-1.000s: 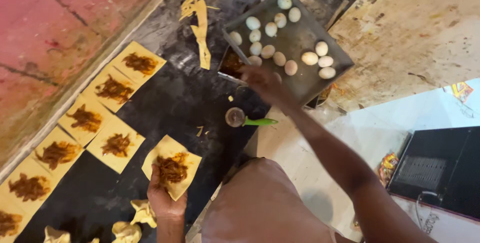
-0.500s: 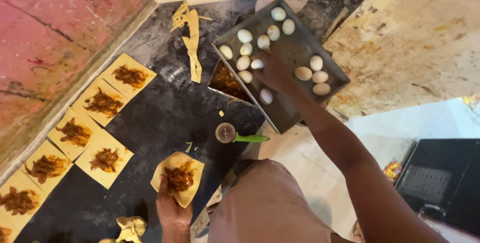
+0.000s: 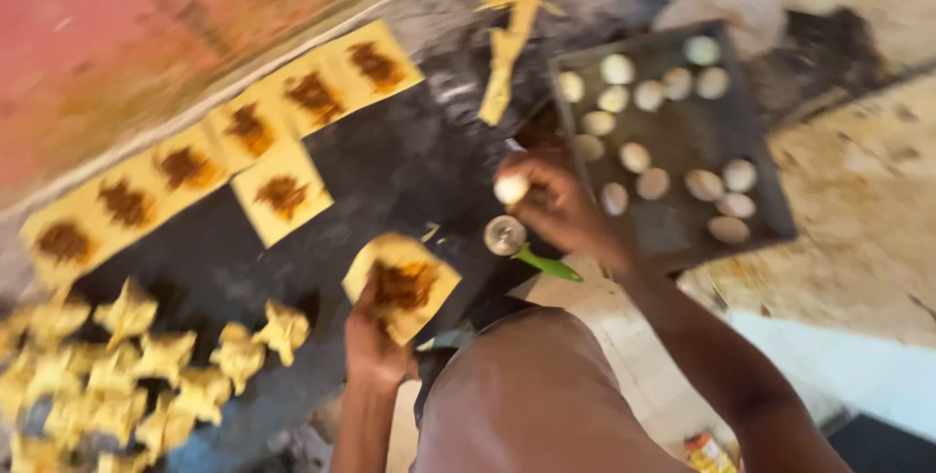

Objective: The person folds squares of dough containing a brown filling into star-shaped pouches on a workbench, occasionally placing a boiled egg inside the dough before closing it by hand.

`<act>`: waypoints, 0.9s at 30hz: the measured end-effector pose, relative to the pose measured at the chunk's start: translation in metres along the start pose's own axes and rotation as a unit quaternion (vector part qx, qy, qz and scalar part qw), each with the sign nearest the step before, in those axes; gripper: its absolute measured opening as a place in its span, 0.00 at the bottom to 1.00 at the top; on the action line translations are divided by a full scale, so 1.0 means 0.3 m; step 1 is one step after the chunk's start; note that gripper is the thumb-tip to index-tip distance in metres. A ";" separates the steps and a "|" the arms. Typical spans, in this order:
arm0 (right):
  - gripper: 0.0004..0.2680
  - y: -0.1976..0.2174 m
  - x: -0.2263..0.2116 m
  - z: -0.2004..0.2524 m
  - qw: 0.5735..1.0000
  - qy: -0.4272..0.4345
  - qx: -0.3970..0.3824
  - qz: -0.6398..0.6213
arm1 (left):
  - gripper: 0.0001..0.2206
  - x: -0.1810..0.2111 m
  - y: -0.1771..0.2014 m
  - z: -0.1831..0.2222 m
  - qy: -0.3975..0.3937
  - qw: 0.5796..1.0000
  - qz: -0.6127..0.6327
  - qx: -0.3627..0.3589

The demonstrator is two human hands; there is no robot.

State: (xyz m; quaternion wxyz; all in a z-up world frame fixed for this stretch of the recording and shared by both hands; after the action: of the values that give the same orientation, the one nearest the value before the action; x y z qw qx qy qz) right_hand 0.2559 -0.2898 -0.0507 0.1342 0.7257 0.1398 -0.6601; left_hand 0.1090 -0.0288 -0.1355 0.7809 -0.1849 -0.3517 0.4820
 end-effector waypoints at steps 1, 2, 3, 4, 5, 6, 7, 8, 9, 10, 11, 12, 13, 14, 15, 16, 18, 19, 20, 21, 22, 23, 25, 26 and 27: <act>0.13 -0.113 -0.026 0.026 0.999 -0.009 -0.045 -0.003 | 0.19 -0.006 -0.016 0.000 -0.003 1.000 0.014 -0.008; 0.13 -0.219 -0.074 0.036 0.991 0.046 -0.084 0.089 | 0.19 -0.011 -0.037 0.004 -0.004 0.999 0.026 -0.019; 0.14 -0.310 -0.117 0.047 0.971 0.104 -0.121 0.178 | 0.19 -0.008 -0.069 0.019 -0.025 0.997 0.036 -0.062; 0.16 -0.392 -0.138 0.055 0.954 0.135 -0.175 0.205 | 0.19 0.001 -0.100 0.031 -0.045 0.992 0.041 -0.109; 0.18 -0.465 -0.153 0.067 0.931 0.166 -0.227 0.231 | 0.20 0.012 -0.124 0.053 -0.065 0.985 0.045 -0.155; 0.20 -0.522 -0.162 0.077 0.905 0.197 -0.275 0.259 | 0.19 0.020 -0.121 0.065 -0.068 0.987 0.039 -0.137; 0.21 -0.543 -0.165 0.073 0.910 0.190 -0.280 0.240 | 0.19 0.029 -0.114 0.078 -0.070 0.990 0.032 -0.120; 0.21 -0.552 -0.162 0.073 0.915 0.180 -0.285 0.221 | 0.19 0.032 -0.105 0.091 -0.070 0.992 0.027 -0.101; 0.22 -0.558 -0.152 0.068 0.920 0.169 -0.290 0.203 | 0.17 0.041 -0.098 0.104 -0.082 0.992 0.010 -0.093; 0.21 -0.543 -0.137 0.053 0.944 0.133 -0.263 0.148 | 0.16 0.043 -0.088 0.120 -0.092 0.992 -0.006 -0.083; 0.21 -0.529 -0.116 0.038 0.963 0.095 -0.234 0.094 | 0.16 0.049 -0.076 0.132 -0.101 0.992 -0.023 -0.073; 0.20 -0.522 -0.091 0.030 0.976 0.056 -0.205 0.040 | 0.16 0.053 -0.069 0.149 -0.104 0.991 -0.027 -0.084; 0.21 -0.526 -0.040 0.007 0.983 -0.024 -0.183 0.016 | 0.18 0.056 -0.061 0.168 -0.107 0.989 -0.031 -0.096; 0.23 -0.532 0.012 -0.029 0.982 -0.103 -0.159 -0.007 | 0.19 0.062 -0.054 0.184 -0.111 0.987 -0.036 -0.107; 0.25 -0.538 0.057 -0.046 0.974 -0.182 -0.133 -0.029 | 0.20 0.064 -0.044 0.199 -0.111 0.987 -0.036 -0.108; 0.24 -0.570 0.065 -0.057 0.966 -0.194 -0.159 -0.068 | 0.21 0.070 -0.037 0.211 -0.112 0.987 -0.037 -0.110; 0.21 -0.639 0.061 -0.072 0.942 -0.217 -0.209 -0.144 | 0.21 0.091 -0.026 0.237 -0.124 0.984 -0.053 -0.118; 0.18 -0.656 0.044 -0.085 0.956 -0.186 -0.211 -0.088 | 0.21 0.105 -0.022 0.251 -0.137 0.981 -0.067 -0.124; 0.15 -0.675 0.024 -0.092 0.964 -0.155 -0.213 -0.031 | 0.21 0.114 -0.015 0.267 -0.149 0.977 -0.080 -0.128; 0.12 -0.697 0.000 -0.099 0.969 -0.124 -0.215 0.025 | 0.21 0.122 -0.004 0.270 -0.147 0.979 -0.082 -0.116; 0.11 -0.719 -0.024 -0.093 0.967 -0.096 -0.217 0.087 | 0.20 0.129 0.014 0.275 -0.145 0.980 -0.084 -0.104; 0.09 -0.735 -0.052 -0.081 0.962 -0.067 -0.219 0.148 | 0.19 0.132 0.032 0.282 -0.143 0.982 -0.085 -0.091; 0.07 -0.789 -0.124 -0.059 0.947 0.019 -0.212 0.242 | 0.18 0.172 0.067 0.301 -0.161 0.981 -0.054 -0.090; 0.07 -0.818 -0.169 -0.029 0.936 0.074 -0.205 0.276 | 0.17 0.188 0.073 0.303 -0.171 0.980 -0.038 -0.090; 0.06 -0.851 -0.213 0.003 0.922 0.130 -0.197 0.308 | 0.18 0.209 0.081 0.304 -0.183 0.979 -0.012 -0.088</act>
State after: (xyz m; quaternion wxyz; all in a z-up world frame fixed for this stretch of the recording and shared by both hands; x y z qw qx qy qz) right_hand 0.1523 -0.0558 0.0102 0.4520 0.7710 0.0526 -0.4455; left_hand 0.0456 0.0333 -0.0653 0.6896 -0.1576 -0.5321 0.4653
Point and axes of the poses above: each hand's wrist, its own z-axis away from the middle knuckle, its own y-axis out of the back of the hand, x = y × z, the point moved 7 cm from there along -z, towards the middle knuckle, and after that the axes turned 1 degree about -z, right-handed, at the moved point
